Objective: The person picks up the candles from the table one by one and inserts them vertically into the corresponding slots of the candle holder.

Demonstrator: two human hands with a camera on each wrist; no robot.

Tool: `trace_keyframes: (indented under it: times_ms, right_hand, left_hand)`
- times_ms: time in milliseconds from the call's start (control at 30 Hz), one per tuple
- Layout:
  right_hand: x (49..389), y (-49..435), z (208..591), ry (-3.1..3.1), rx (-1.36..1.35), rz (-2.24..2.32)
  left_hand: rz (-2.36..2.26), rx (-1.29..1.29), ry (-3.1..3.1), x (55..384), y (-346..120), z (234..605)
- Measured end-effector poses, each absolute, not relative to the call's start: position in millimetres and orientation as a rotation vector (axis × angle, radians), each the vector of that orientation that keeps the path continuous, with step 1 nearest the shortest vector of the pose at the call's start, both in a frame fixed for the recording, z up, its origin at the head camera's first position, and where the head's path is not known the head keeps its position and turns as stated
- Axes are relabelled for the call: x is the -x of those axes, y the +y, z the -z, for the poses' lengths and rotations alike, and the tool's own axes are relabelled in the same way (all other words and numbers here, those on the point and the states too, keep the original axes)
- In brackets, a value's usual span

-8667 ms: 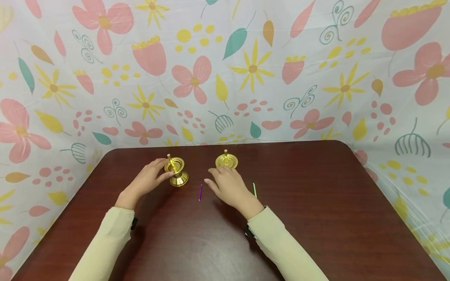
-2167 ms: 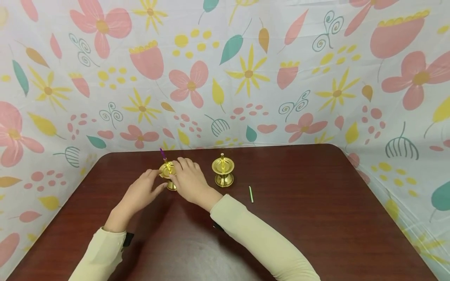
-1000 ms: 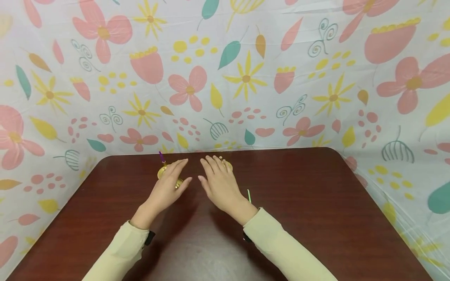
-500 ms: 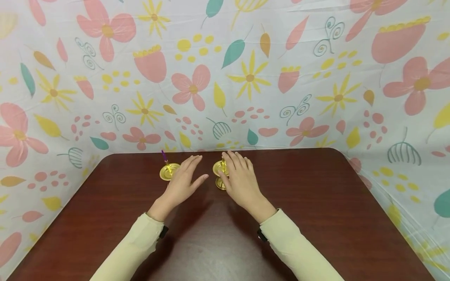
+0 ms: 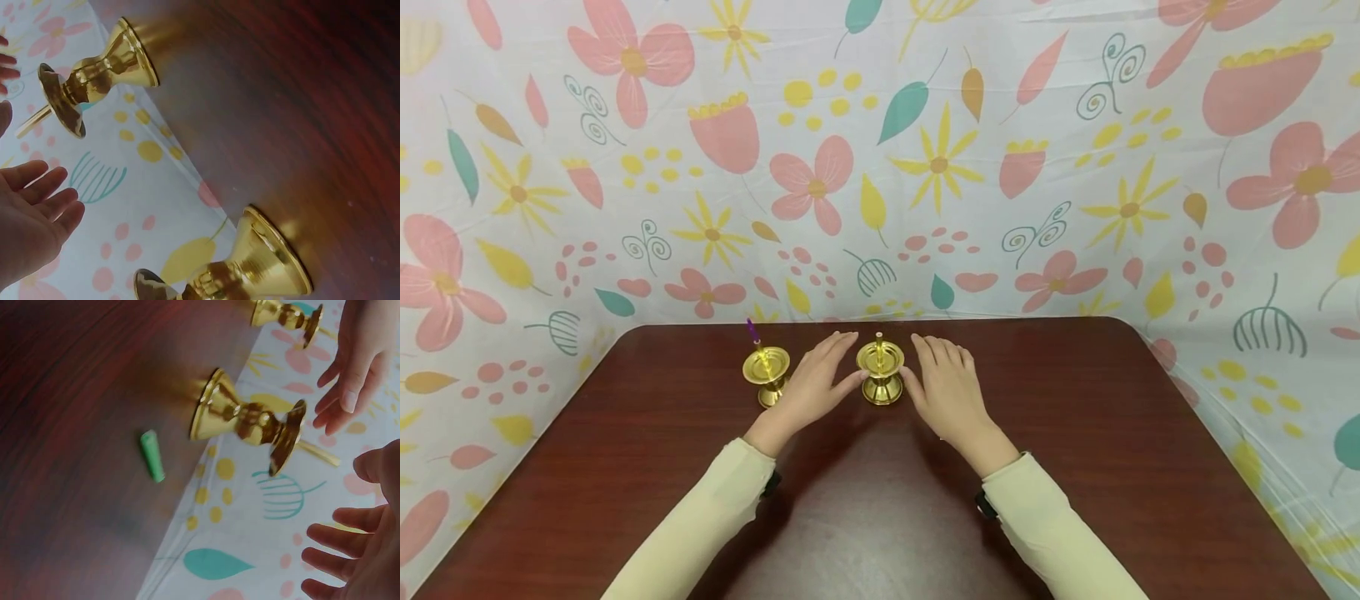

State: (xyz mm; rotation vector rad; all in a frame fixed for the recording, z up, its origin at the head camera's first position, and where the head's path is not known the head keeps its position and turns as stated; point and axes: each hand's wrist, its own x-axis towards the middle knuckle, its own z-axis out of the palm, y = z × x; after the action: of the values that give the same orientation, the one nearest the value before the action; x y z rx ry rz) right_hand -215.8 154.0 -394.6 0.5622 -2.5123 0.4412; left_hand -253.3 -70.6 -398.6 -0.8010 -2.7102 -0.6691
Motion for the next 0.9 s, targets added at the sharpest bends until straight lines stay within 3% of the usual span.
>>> trace_keyframes:
  times_ms: [467,900]
  right_hand:
    - [214,175,411,-2.829,-0.506,-0.262]
    - [213,176,416,-2.967,-0.521,-0.146]
  left_hand:
    - [0.352,0.800,-2.822,265,-59,407]
    - [0.361,0.821,-2.853,266,-56,410]
